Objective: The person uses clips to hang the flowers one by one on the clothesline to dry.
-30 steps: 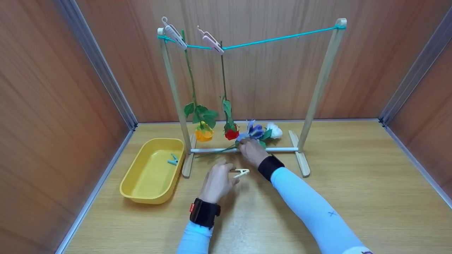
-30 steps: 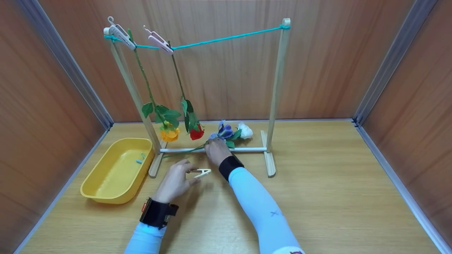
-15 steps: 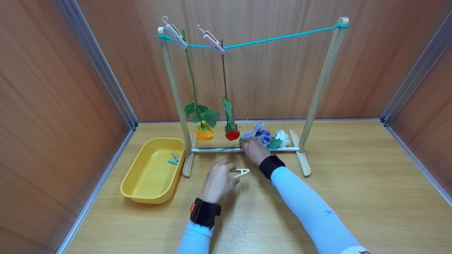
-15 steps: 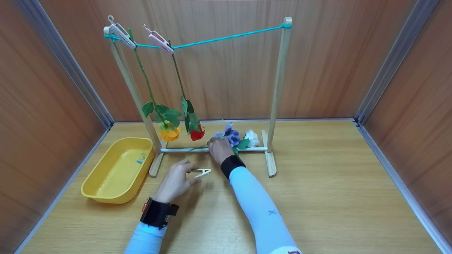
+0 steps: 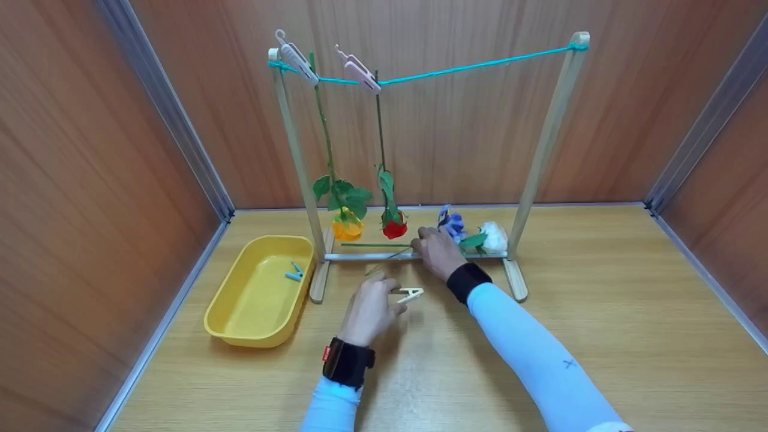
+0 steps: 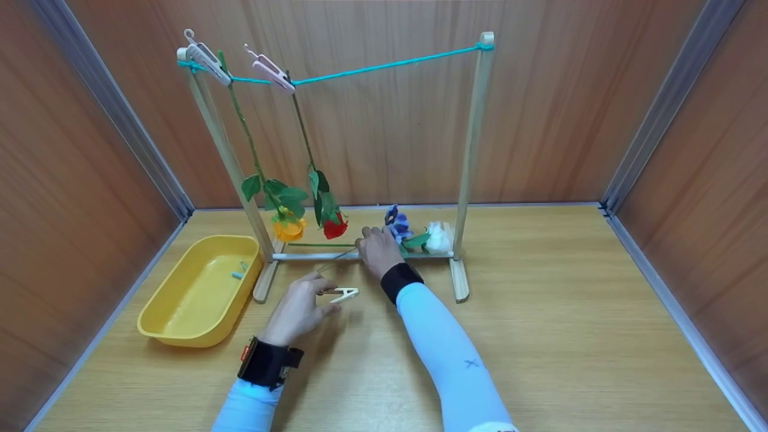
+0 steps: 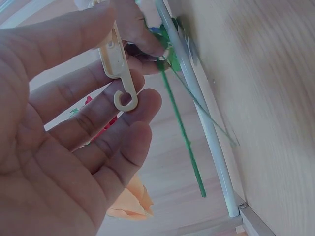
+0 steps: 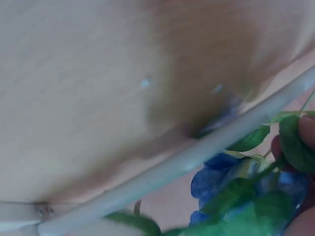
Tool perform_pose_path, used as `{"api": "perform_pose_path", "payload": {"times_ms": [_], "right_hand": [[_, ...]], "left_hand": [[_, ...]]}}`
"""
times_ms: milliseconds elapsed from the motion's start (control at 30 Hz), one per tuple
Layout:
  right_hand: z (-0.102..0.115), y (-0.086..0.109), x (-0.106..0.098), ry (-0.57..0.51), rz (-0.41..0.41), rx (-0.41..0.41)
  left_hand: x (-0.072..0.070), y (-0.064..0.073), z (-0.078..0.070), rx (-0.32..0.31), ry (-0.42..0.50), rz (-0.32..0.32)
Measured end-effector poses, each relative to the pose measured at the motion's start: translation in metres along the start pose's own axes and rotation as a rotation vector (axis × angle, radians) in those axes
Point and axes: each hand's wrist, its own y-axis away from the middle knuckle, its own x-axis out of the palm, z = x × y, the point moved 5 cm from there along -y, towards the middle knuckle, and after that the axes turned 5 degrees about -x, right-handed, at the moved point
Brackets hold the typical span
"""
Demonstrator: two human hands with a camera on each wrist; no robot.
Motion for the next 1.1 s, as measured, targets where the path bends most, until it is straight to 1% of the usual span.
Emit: {"api": "perform_pose_path", "payload": {"times_ms": [67, 167, 333, 433, 600, 700, 800, 900, 1033, 1100], "right_hand": [[0.0, -0.001, -0.004, -0.007, -0.029, -0.009], [-0.001, -0.004, -0.009, -0.046, -0.048, -0.016], [-0.003, -0.006, -0.011, -0.116, 0.001, 0.006], [-0.003, -0.006, -0.01, -0.126, 0.02, 0.021], [-0.004, -0.008, -0.012, -0.151, 0.004, 0.011], [-0.005, -0.008, -0.012, -0.193, 0.023, 0.016], [-0.008, -0.009, -0.013, -0.26, 0.064, 0.056], [-0.011, -0.01, -0.015, -0.309, 0.094, 0.098], [-0.013, -0.011, -0.017, -0.339, 0.117, 0.12], [-0.013, -0.011, -0.017, -0.352, 0.136, 0.13]], "left_hand": [[0.0, -0.001, 0.001, -0.025, 0.012, 0.018], [0.0, -0.001, 0.002, -0.042, 0.017, 0.027], [0.0, 0.0, 0.003, -0.064, 0.011, 0.034], [0.001, -0.001, 0.003, -0.074, 0.005, 0.042], [0.002, 0.0, 0.002, -0.061, 0.003, 0.036], [0.001, 0.001, 0.001, -0.041, -0.005, 0.021], [0.001, 0.001, 0.0, -0.024, -0.012, 0.01], [0.001, 0.0, -0.001, -0.031, -0.017, 0.013], [0.001, -0.001, -0.001, -0.048, -0.01, 0.028], [0.001, -0.001, 0.0, -0.042, -0.008, 0.024]]}}
